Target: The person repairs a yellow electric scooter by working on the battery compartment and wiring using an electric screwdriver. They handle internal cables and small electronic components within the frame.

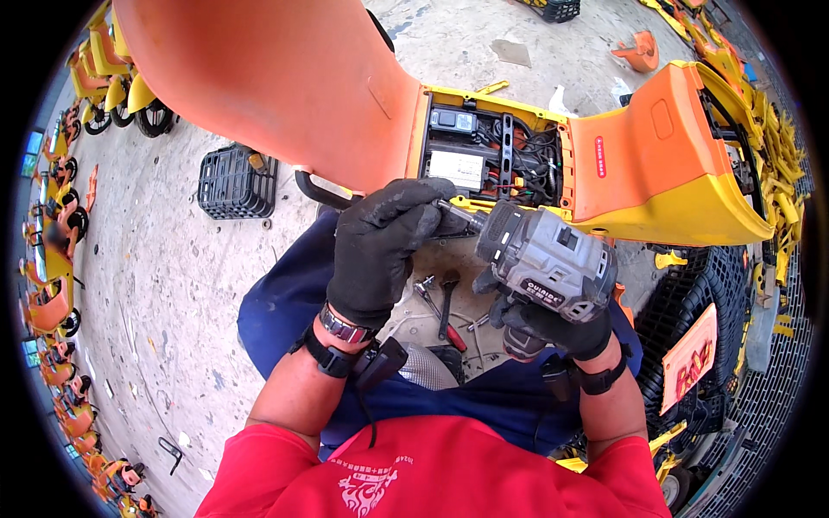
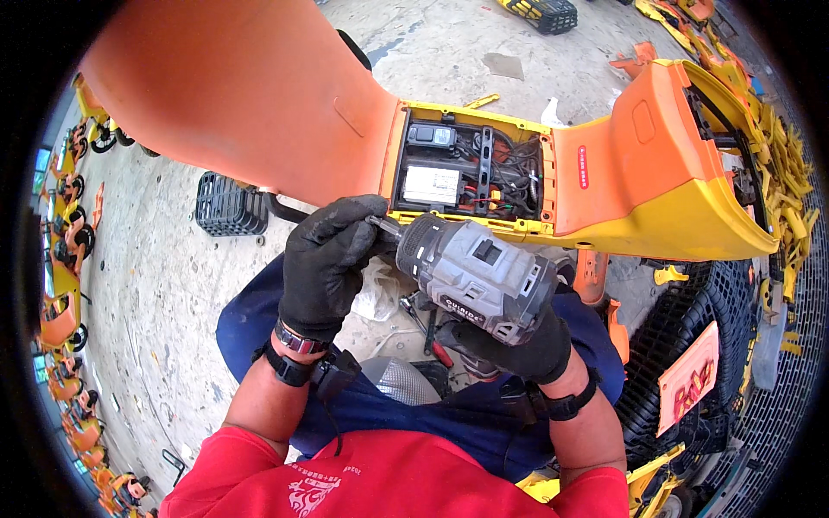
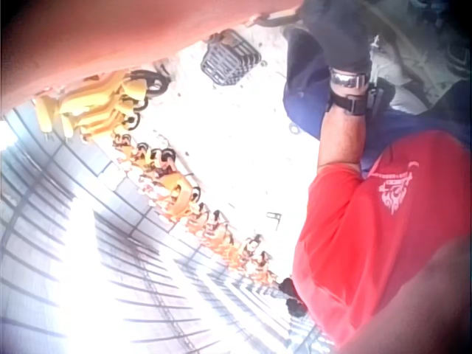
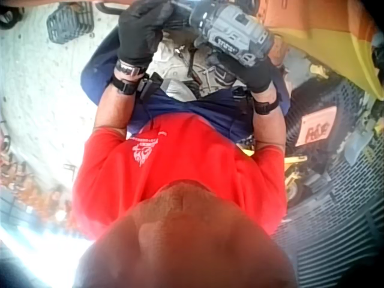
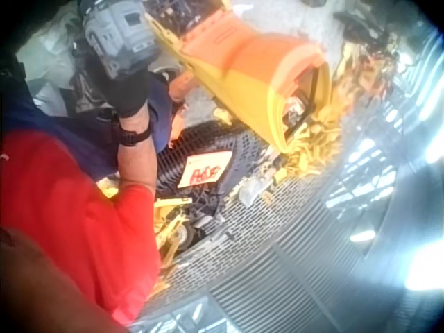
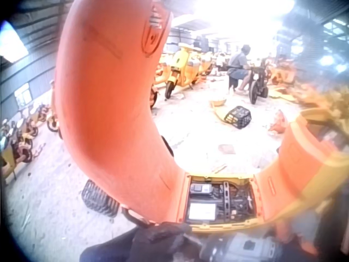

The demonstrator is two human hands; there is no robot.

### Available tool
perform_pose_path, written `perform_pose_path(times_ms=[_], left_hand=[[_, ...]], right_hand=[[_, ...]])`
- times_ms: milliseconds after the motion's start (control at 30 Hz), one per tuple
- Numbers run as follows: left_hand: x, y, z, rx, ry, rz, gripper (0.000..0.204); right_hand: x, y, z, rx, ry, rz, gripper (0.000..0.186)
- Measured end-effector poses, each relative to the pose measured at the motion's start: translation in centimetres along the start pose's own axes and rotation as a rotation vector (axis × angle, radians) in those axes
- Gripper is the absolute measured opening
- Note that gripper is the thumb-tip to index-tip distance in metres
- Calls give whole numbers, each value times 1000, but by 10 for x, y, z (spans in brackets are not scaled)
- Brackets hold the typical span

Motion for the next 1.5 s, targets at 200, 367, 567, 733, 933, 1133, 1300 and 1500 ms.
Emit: perform_pose_path(times_ms=[200,367,567,733,933,1133,1300,1500], left_hand=[[-1,-3,5,-327,37,-77,25],[-1,-2,2,-247,59,-107,24],[0,-4,2,-203,76,-113,21],[-2,-2,4,-183,38,-149,22],[4,-16,2,-196,131,-211,22],[13,-73,12,91,24,-282,18],[16,-153,27,667,-230,-162,14],[-21,-284,43,950,-324,-471,14]], right_hand=[[-1,-3,1,-78,-21,-31,65],[1,-3,0,-146,-23,-48,69],[-1,-1,-3,-175,-25,-111,70],[-2,0,-1,-147,5,-35,71],[-2,-3,-13,-139,43,-92,59],[-14,-32,-41,225,323,-155,51],[-30,-44,-76,383,478,-460,54],[-59,-33,-97,425,472,-587,49]])
Point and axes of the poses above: each hand's wrist, its own x-axis towards the middle knuckle, its own z-axis out of the palm, y = z × x, the point moved 4 cm from there along x, towards the middle knuckle, and after that the axes turned 11 degrees about x, right-handed, at the moved point
